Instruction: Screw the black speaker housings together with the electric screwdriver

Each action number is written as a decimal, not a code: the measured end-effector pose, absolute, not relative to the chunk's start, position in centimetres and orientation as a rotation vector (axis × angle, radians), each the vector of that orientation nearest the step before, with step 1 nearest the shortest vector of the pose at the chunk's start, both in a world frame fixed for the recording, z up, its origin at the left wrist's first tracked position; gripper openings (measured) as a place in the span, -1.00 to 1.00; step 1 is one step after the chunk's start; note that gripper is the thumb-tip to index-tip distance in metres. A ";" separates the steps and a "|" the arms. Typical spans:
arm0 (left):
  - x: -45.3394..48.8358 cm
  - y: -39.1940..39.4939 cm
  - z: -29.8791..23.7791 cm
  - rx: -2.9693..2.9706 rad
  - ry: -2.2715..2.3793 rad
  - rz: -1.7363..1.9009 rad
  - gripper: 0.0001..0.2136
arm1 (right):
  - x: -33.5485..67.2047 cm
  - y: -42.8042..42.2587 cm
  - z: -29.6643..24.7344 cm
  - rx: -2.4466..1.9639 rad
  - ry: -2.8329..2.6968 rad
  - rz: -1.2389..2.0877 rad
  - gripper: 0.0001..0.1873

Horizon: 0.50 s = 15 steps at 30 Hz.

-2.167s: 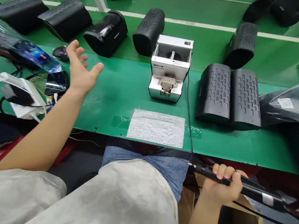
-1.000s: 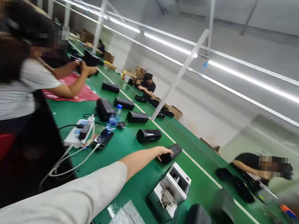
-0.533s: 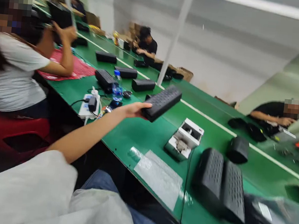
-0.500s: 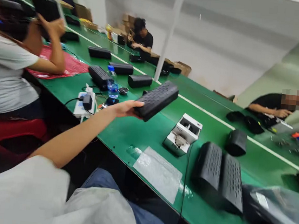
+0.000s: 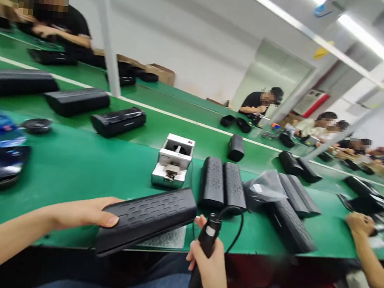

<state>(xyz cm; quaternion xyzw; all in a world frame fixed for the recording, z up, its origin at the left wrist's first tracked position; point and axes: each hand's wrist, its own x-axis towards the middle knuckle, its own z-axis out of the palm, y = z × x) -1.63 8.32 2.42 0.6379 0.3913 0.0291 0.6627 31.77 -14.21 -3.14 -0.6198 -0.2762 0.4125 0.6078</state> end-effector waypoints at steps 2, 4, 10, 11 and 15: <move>-1.1 9.9 2.1 1.552 0.958 0.082 0.03 | 30.9 -14.8 -4.2 -1.438 -0.536 0.966 -0.06; -0.8 10.9 1.9 1.663 0.974 0.073 -0.01 | 30.6 -15.5 -4.6 -1.402 -0.440 0.920 -0.11; -0.6 11.5 0.8 1.952 1.056 0.069 -0.12 | 38.6 -17.9 -2.2 -1.163 -0.207 0.557 -0.32; -0.9 11.5 0.7 1.979 1.099 0.116 -0.15 | 40.7 -17.7 -1.8 -1.124 -0.173 0.512 -0.32; -2.6 11.2 2.3 1.821 1.008 0.533 -0.24 | 47.3 -15.0 -2.1 -1.121 -0.068 0.432 -0.54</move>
